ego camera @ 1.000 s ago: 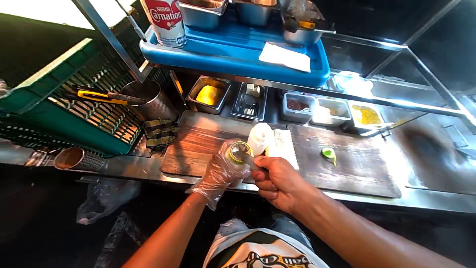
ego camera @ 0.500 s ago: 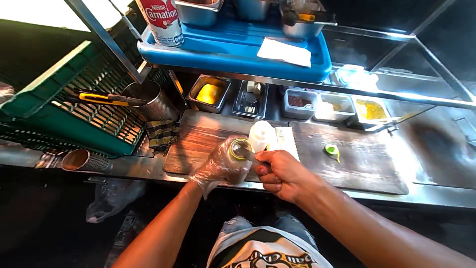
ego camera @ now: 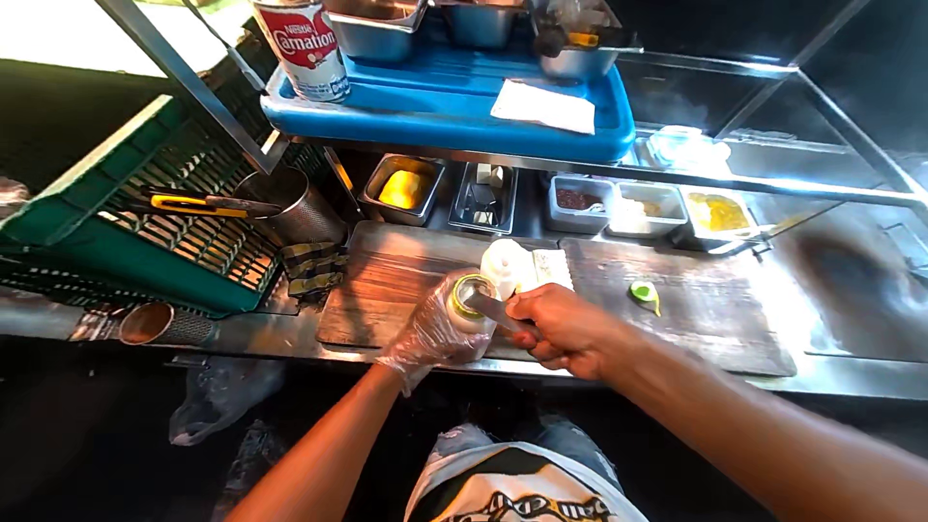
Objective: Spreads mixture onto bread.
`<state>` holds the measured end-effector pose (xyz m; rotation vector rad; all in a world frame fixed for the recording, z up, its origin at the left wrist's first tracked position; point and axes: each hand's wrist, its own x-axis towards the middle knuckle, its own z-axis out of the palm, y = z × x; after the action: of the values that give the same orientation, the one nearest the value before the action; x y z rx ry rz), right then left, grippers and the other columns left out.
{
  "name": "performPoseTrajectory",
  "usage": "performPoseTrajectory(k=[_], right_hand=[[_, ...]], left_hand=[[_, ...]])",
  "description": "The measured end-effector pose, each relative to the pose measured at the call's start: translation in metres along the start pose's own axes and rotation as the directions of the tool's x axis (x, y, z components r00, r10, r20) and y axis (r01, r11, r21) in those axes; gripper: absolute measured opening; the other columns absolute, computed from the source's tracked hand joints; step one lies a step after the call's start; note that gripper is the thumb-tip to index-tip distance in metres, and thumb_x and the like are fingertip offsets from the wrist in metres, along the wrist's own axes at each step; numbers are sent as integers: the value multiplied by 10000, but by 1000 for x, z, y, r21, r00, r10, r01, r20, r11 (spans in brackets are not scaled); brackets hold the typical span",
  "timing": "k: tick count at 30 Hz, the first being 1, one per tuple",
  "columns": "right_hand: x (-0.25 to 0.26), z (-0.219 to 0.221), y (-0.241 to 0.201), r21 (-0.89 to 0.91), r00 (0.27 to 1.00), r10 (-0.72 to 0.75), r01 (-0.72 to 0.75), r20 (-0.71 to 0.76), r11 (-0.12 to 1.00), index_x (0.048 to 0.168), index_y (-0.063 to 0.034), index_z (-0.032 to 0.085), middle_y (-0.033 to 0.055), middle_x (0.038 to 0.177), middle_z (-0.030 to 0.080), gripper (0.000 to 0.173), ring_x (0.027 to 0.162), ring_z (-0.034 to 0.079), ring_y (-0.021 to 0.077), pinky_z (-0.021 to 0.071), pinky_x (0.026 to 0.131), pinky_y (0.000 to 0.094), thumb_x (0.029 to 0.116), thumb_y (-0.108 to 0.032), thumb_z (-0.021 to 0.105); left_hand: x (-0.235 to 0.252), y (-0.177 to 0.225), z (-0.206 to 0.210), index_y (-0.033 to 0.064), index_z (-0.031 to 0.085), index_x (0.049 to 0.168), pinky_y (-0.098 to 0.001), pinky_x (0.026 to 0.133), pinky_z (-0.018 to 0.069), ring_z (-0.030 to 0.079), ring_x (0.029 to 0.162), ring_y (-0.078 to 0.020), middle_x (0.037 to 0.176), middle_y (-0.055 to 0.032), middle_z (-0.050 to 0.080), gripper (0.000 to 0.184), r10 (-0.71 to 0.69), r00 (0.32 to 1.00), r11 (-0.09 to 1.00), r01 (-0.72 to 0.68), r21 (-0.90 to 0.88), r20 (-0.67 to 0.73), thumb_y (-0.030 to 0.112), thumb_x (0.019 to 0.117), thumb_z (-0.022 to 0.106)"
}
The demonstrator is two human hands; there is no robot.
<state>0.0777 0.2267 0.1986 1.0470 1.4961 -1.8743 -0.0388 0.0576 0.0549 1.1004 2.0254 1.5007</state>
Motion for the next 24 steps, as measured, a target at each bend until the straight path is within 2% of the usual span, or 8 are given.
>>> performPoseTrajectory(k=[2,4,6,9,13,16,21,24], right_hand=[[-2,-11,-13,-167,997,71,-74,-23,983,1002,-93,577,-3,619,494,169,386,309,22,244,353,169,1058,-173,439],[2,-13,-19,-241,992,108,-120,-62,963,1010,-97,575,7,641,537,159,396,351,32,270,364,179,1051,-178,443],[7,-7,-15,-171,993,71,-86,-91,982,1036,-91,566,13,652,535,161,400,352,39,273,366,181,1055,-175,430],[5,4,12,66,994,-68,74,-89,995,1063,-106,587,2,650,507,194,401,295,19,239,366,162,1081,-227,437],[2,13,41,245,986,-141,159,-93,956,1118,-115,599,2,643,478,221,410,317,22,265,372,165,1107,-258,431],[1,18,52,241,978,-163,190,-131,952,1138,-107,621,15,644,479,238,412,326,31,276,376,170,1109,-256,437],[-11,16,59,188,974,-148,180,-174,965,1165,-104,637,33,665,520,244,413,354,37,291,374,173,1110,-247,447],[-15,10,68,188,975,-163,191,-151,964,1154,-96,631,36,672,530,239,418,370,38,299,374,171,1112,-233,440]], left_hand=[[-9,3,20,82,527,1416,-334,1026,533,639,1163,-113,1286,-63,660,1007,24,992,992,-9,124,-127,319,540,964],[-16,6,39,88,515,1431,-370,1040,525,628,1188,-150,1312,-83,643,1018,9,972,984,33,174,-236,322,551,971],[-16,8,48,83,510,1437,-398,1046,515,620,1197,-180,1319,-96,637,1035,-40,952,982,94,167,-303,325,542,972],[-16,9,45,87,492,1446,-390,1049,510,619,1197,-171,1313,-85,640,1073,-115,940,982,156,105,-322,306,521,988],[-19,8,45,87,519,1425,-388,1027,527,635,1170,-165,1290,-86,653,1024,-97,931,984,143,109,-352,306,536,977],[-24,11,45,103,524,1421,-403,1008,533,635,1160,-174,1288,-81,650,995,-104,930,977,162,138,-352,308,561,981],[-27,12,48,97,513,1433,-394,1015,534,638,1159,-168,1286,-82,653,1026,-99,925,977,161,141,-367,304,548,989],[-28,10,49,94,513,1438,-386,1022,534,637,1168,-163,1300,-81,649,1044,-97,914,979,159,129,-394,291,532,993]])
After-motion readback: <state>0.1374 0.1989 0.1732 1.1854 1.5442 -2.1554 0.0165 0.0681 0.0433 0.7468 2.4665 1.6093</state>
